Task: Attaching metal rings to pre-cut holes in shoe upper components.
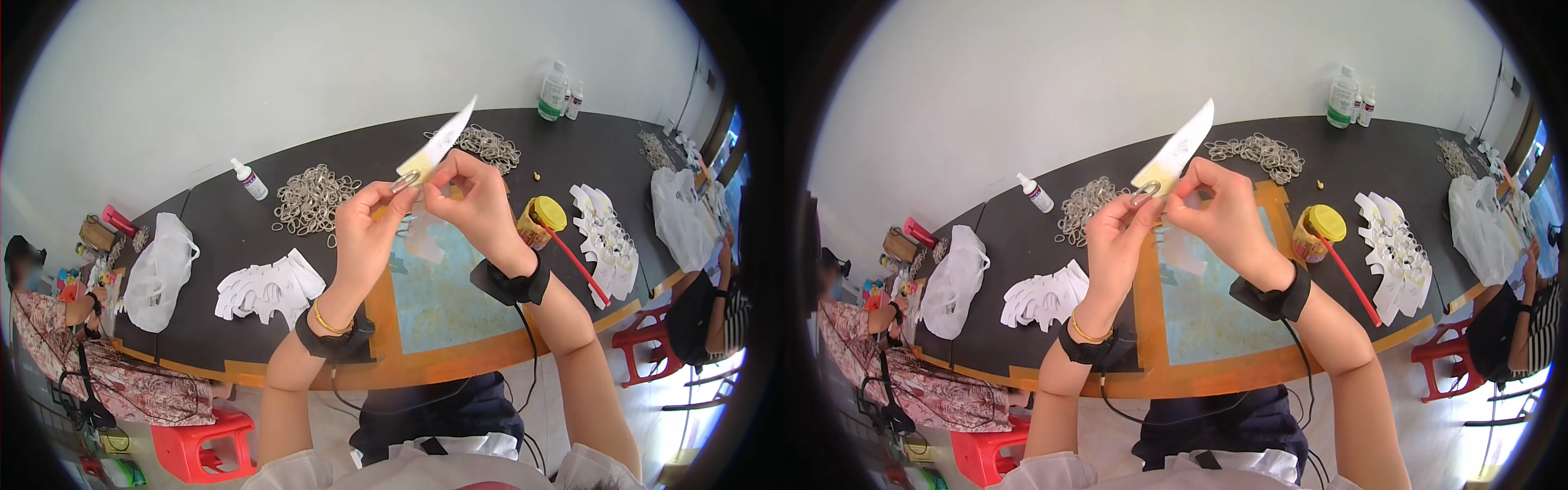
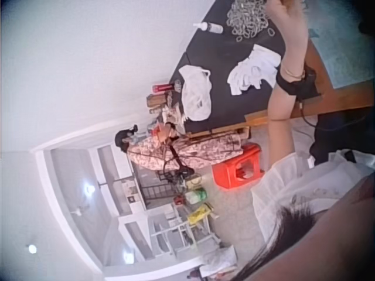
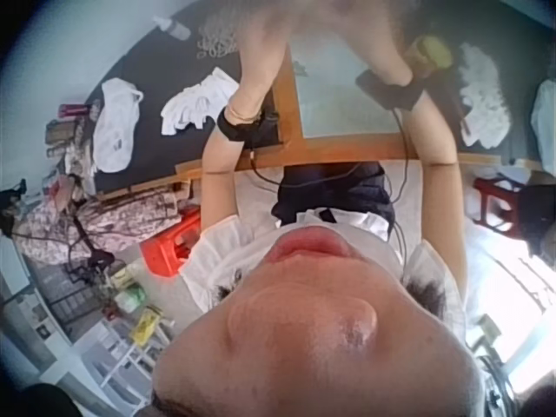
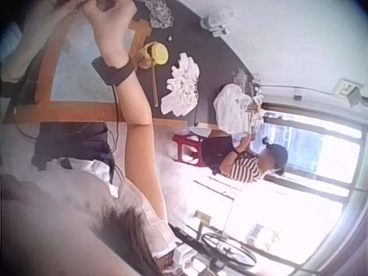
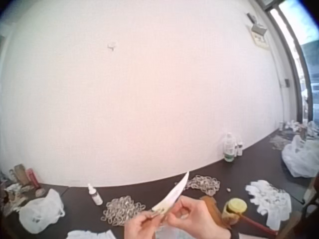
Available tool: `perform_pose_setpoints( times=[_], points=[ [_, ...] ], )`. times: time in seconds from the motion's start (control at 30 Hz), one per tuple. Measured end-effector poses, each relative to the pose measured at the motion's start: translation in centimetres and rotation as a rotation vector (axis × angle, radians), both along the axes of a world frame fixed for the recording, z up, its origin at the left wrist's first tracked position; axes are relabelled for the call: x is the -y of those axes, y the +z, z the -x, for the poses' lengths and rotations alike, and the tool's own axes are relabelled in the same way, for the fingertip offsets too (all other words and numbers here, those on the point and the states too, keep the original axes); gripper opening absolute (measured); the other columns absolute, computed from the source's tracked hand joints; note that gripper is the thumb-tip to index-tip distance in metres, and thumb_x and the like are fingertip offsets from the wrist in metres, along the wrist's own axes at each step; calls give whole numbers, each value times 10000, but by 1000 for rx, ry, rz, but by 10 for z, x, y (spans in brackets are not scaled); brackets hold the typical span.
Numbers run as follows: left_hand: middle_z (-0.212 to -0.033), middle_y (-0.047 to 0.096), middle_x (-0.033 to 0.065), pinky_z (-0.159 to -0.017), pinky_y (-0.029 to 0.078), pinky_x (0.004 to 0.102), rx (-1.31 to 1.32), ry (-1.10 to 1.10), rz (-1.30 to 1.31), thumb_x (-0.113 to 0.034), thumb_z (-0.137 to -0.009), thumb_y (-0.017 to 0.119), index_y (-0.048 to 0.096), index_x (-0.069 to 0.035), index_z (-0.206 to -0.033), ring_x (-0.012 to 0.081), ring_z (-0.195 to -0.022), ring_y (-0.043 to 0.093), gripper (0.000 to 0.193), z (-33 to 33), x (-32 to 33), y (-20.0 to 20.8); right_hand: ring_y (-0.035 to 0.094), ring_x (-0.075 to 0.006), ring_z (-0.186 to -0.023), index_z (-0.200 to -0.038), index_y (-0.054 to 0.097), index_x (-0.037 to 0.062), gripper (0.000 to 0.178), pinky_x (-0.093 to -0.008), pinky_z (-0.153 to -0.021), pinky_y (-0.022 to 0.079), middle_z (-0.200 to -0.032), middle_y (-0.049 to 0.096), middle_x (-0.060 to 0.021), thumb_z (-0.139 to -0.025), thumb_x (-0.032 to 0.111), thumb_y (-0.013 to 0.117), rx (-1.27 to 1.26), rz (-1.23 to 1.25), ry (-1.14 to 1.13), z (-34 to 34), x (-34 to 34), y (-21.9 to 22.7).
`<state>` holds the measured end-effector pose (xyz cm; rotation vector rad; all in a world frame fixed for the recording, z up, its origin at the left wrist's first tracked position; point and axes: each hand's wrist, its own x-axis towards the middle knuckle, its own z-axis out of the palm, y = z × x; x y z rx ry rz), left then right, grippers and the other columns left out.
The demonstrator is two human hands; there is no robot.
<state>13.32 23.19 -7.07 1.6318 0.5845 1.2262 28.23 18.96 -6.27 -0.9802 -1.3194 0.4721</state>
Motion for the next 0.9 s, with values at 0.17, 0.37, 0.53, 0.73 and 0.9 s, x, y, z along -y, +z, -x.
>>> perform_pose_setpoints(
  times=[0.17,0.37,0.53,0.73,0.9],
  points=[
    [-768,640,20,-626,443,190,-8,-64,120,-135,-843,655,638,26,-877,45,-703,560,166,4,-7,-3,481,-61,-647,-774,508,7,151,-219,-572,402,-683,515,4,-716,37,644,-18,-5,-11,2,1,5],
    [-836,642,28,-679,459,209,-32,-181,164,-149,-838,663,628,20,-933,63,-772,574,197,11,-8,2,462,-33,-715,-916,446,45,236,-194,-653,408,-762,466,35,-766,30,628,-38,199,121,-7,3,11],
    [-845,639,32,-719,465,221,-170,-162,69,-136,-836,659,605,18,-917,73,-789,578,182,11,-3,8,479,-45,-707,-891,433,44,241,-209,-636,419,-764,489,17,-750,42,630,-52,203,189,-9,4,9],
    [-894,611,22,-764,446,233,-33,-249,254,-58,-859,571,563,-42,-863,79,-818,563,19,14,-6,8,480,-43,-714,-849,415,48,232,-213,-638,418,-768,489,15,-754,48,626,-29,254,217,-2,8,14],
    [-801,602,6,-709,424,230,124,-384,354,-122,-859,597,568,-57,-803,73,-741,526,90,11,-12,2,478,-34,-736,-842,415,67,223,-202,-679,413,-773,476,25,-775,65,628,-148,335,399,-9,-1,7]
  ],
)
